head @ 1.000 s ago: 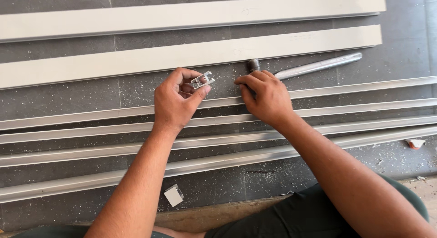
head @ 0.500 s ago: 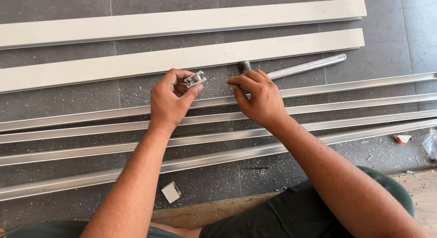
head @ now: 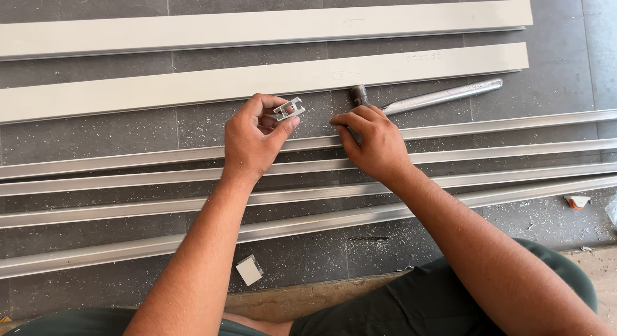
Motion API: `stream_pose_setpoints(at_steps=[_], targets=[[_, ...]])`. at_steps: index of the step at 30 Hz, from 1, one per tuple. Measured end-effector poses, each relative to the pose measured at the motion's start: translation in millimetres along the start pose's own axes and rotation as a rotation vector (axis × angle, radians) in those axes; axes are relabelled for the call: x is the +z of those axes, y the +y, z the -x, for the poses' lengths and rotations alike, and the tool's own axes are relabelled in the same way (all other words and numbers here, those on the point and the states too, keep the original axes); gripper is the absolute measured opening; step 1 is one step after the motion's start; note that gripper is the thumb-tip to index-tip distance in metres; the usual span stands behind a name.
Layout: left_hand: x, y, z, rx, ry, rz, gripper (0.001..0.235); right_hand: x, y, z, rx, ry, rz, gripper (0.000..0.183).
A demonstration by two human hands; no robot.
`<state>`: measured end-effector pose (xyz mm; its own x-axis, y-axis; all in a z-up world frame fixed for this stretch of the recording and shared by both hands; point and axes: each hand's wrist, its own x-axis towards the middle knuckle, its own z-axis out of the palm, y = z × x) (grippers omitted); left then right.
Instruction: The person sits on a tiled floor and uses a hammer to tap small metal brackets onto long aluminum profiles. They then switch to a red cordless drill to drive screws into the profiles, securing the brackets in place.
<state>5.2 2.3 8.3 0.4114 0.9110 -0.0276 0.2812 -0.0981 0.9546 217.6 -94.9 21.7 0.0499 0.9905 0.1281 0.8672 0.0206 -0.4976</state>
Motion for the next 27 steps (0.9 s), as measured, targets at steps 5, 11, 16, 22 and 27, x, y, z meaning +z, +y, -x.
stream_pose_setpoints(at_steps=[5, 11, 16, 22, 27], targets=[[0.8, -0.3, -0.5, 0.013, 0.004, 0.008, 0.023, 2.8, 0.3, 0.4, 0.010, -0.024, 0.056, 0.017], [0.8, 0.0, -0.9, -0.007, -0.003, -0.021, 0.023, 4.0, 0.2, 0.6, 0.029, -0.043, 0.063, 0.017], [-0.2, 0.6, 0.8, 0.019, 0.008, -0.023, 0.023, 1.3, -3.2, -0.1, -0.006, 0.018, 0.013, 0.016], [16.2, 38.4, 18.0, 0.157, -0.045, -0.135, 0.026, -27.3, -17.6, 1.1, 0.532, -0.054, -0.803, 0.027], [44.7, 78.6, 55.3, 0.354, -0.128, -0.263, 0.027, -45.6, -32.0, 44.6, 0.783, -0.100, -1.347, 0.042]])
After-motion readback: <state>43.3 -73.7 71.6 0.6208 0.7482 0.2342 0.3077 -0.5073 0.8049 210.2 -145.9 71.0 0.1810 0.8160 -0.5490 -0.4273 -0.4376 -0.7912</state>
